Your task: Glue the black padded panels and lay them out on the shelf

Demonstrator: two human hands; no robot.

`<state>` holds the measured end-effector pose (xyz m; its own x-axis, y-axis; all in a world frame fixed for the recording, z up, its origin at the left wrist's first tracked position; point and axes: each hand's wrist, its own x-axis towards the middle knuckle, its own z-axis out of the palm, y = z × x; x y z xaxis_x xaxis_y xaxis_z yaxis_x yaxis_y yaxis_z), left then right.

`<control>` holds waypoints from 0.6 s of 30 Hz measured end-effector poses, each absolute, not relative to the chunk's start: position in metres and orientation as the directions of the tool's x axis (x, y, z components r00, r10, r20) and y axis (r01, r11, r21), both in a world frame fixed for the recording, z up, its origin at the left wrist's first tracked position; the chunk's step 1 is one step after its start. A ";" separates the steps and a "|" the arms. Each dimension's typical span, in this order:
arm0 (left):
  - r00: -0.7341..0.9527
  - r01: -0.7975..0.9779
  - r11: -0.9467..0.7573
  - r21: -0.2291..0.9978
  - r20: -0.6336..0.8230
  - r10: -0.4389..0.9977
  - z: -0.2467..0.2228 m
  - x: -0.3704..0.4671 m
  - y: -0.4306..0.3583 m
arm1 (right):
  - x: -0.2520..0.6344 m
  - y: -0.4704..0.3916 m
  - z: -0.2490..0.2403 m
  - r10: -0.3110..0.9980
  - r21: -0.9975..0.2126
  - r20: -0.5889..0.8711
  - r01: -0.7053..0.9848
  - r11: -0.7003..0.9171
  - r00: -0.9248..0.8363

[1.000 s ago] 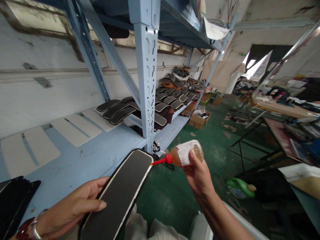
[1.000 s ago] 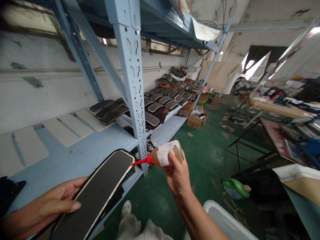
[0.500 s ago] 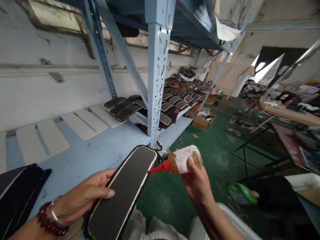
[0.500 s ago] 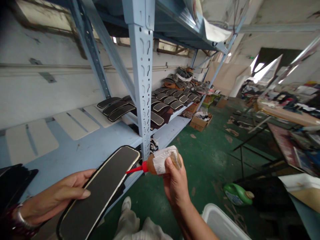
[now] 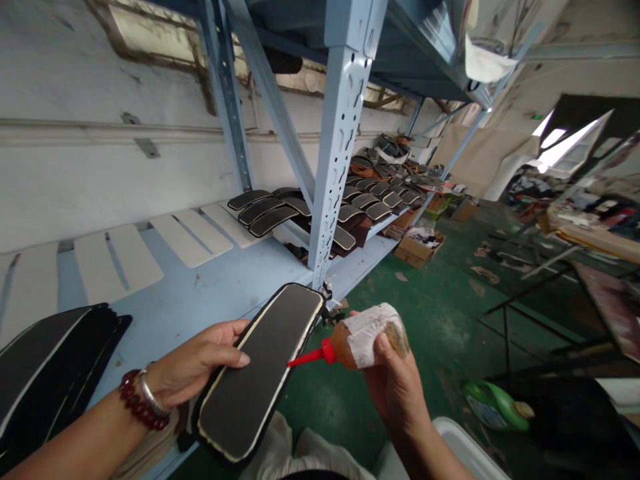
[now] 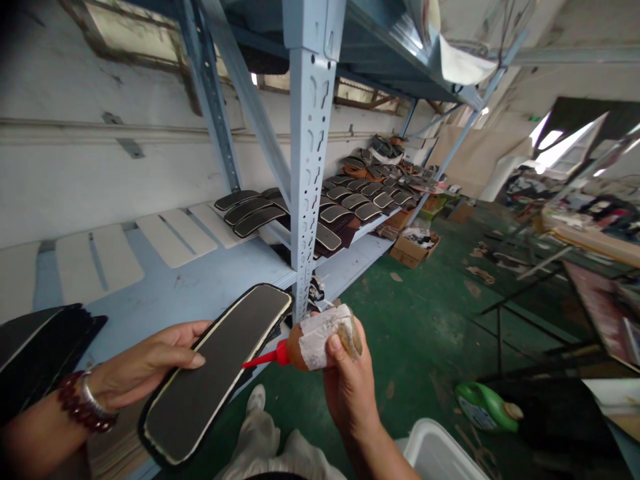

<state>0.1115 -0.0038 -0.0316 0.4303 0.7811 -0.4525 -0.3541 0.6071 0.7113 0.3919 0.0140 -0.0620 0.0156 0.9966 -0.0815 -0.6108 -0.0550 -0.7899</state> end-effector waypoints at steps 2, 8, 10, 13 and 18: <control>0.416 -0.353 0.606 0.713 -0.461 0.784 -0.032 0.112 -0.003 | 0.391 0.011 -0.062 0.996 -0.788 -0.083 -0.613 -0.058 0.013; 0.356 -0.349 0.597 0.722 -0.487 0.797 -0.033 0.115 -0.001 | 0.390 0.002 -0.061 0.996 -0.786 -0.085 -0.612 -0.083 -0.026; 0.346 -0.347 0.602 0.719 -0.498 0.795 -0.034 0.116 0.000 | 0.390 0.000 -0.060 0.996 -0.785 -0.074 -0.613 -0.088 -0.049; 0.310 -0.346 0.599 0.723 -0.514 0.800 -0.035 0.116 0.001 | 0.392 -0.004 -0.060 0.995 -0.783 -0.048 -0.615 -0.095 -0.093; 0.199 -0.338 0.588 0.735 -0.555 0.808 -0.037 0.120 0.006 | 0.398 -0.007 -0.065 0.991 -0.797 0.043 -0.603 -0.041 -0.125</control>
<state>0.1200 0.0059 -0.0374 0.1987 0.8078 -0.5550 -0.3378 0.5880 0.7349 0.3982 -0.0066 -0.0648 -0.1246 0.9913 0.0431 -0.6026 -0.0411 -0.7970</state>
